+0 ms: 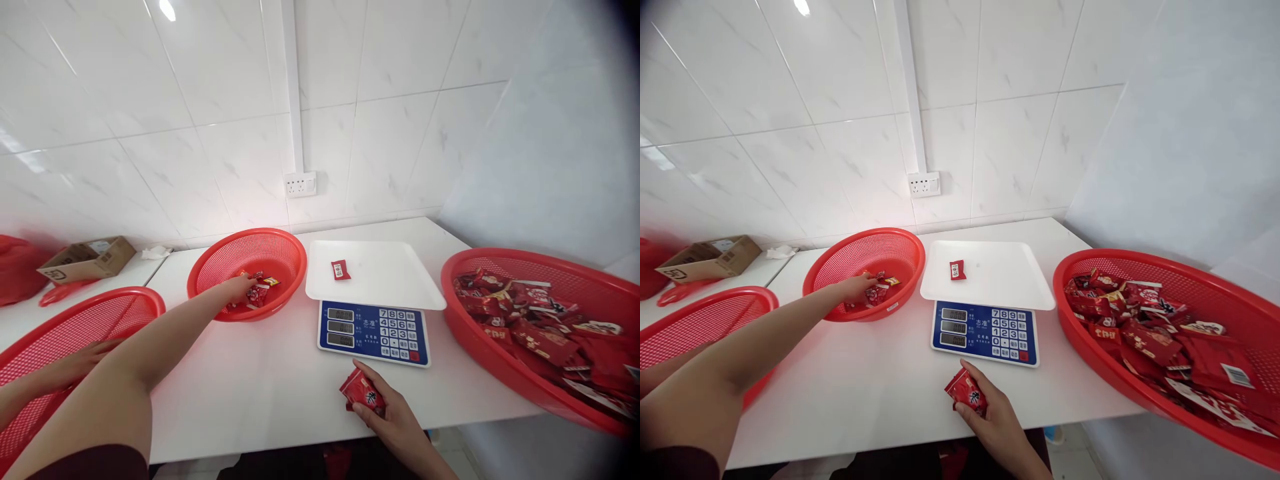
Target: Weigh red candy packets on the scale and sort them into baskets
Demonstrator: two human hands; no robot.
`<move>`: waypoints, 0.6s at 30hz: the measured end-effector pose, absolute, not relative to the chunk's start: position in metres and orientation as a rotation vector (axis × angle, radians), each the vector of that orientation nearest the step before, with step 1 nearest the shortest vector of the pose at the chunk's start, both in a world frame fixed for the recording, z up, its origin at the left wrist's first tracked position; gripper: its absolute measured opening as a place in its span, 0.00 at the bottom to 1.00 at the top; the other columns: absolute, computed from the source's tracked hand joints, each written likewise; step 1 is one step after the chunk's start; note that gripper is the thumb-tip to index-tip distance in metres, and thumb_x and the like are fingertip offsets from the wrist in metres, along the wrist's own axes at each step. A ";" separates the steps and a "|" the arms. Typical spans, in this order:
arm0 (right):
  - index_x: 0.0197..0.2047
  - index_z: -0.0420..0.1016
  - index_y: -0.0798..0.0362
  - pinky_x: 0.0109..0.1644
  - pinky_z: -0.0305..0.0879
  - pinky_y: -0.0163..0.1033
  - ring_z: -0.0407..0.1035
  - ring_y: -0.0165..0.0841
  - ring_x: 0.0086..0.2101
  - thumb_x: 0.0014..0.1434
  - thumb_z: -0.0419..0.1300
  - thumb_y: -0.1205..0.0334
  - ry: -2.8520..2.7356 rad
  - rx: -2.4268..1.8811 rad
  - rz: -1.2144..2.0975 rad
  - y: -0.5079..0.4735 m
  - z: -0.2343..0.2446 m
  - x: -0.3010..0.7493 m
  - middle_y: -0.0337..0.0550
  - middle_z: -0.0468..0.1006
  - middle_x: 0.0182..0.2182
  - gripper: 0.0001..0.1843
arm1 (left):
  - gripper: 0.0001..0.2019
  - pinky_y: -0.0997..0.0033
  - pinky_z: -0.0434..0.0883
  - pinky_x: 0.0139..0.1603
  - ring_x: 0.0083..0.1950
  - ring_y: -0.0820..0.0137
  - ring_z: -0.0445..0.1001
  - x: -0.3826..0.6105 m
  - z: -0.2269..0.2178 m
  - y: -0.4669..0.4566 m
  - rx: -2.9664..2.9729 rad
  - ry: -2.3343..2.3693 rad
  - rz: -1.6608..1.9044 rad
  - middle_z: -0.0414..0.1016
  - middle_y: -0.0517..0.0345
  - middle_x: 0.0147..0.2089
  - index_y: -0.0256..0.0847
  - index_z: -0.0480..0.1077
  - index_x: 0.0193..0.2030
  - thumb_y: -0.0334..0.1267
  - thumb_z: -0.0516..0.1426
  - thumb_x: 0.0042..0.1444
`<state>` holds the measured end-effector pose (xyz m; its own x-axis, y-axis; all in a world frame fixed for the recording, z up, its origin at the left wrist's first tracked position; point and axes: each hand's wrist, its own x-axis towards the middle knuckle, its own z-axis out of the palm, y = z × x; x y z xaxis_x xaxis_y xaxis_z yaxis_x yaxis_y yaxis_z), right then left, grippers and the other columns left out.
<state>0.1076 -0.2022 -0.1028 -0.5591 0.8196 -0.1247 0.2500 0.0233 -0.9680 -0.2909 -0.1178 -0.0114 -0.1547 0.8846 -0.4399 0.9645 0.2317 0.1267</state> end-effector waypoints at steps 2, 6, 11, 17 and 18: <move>0.63 0.54 0.50 0.48 0.65 0.42 0.70 0.38 0.40 0.54 0.56 0.51 -1.821 -1.074 1.579 -0.203 -0.104 0.108 0.44 0.73 0.44 0.35 | 0.16 0.58 0.71 0.44 0.46 0.65 0.70 -0.300 -0.005 -0.114 1.634 2.164 -0.283 0.67 0.50 0.52 0.38 0.64 0.51 0.40 0.54 0.58; 0.62 0.55 0.50 0.49 0.64 0.42 0.70 0.39 0.41 0.54 0.57 0.52 -1.816 -1.077 1.561 -0.202 -0.109 0.108 0.45 0.74 0.45 0.34 | 0.14 0.61 0.72 0.41 0.42 0.67 0.72 -0.318 0.013 -0.105 1.547 2.332 -0.213 0.70 0.53 0.46 0.36 0.66 0.48 0.41 0.53 0.59; 0.62 0.54 0.49 0.48 0.66 0.41 0.71 0.39 0.42 0.54 0.57 0.53 -1.795 -1.064 1.565 -0.202 -0.113 0.109 0.45 0.74 0.45 0.34 | 0.14 0.63 0.72 0.39 0.40 0.68 0.72 -0.327 0.024 -0.102 1.524 2.445 -0.023 0.71 0.53 0.44 0.36 0.66 0.48 0.42 0.52 0.59; 0.63 0.52 0.49 0.48 0.65 0.42 0.71 0.38 0.42 0.55 0.56 0.51 -1.825 -1.071 1.570 -0.203 -0.114 0.109 0.45 0.74 0.45 0.35 | 0.14 0.61 0.72 0.41 0.42 0.67 0.72 -0.335 0.027 -0.100 1.568 2.406 0.252 0.70 0.53 0.46 0.36 0.66 0.48 0.41 0.53 0.59; 0.63 0.52 0.49 0.48 0.65 0.42 0.71 0.38 0.41 0.55 0.56 0.51 -1.826 -1.075 1.565 -0.203 -0.113 0.108 0.45 0.74 0.45 0.35 | 0.14 0.61 0.72 0.42 0.43 0.66 0.72 -0.336 0.027 -0.100 1.583 2.406 0.314 0.70 0.53 0.47 0.36 0.66 0.48 0.41 0.53 0.58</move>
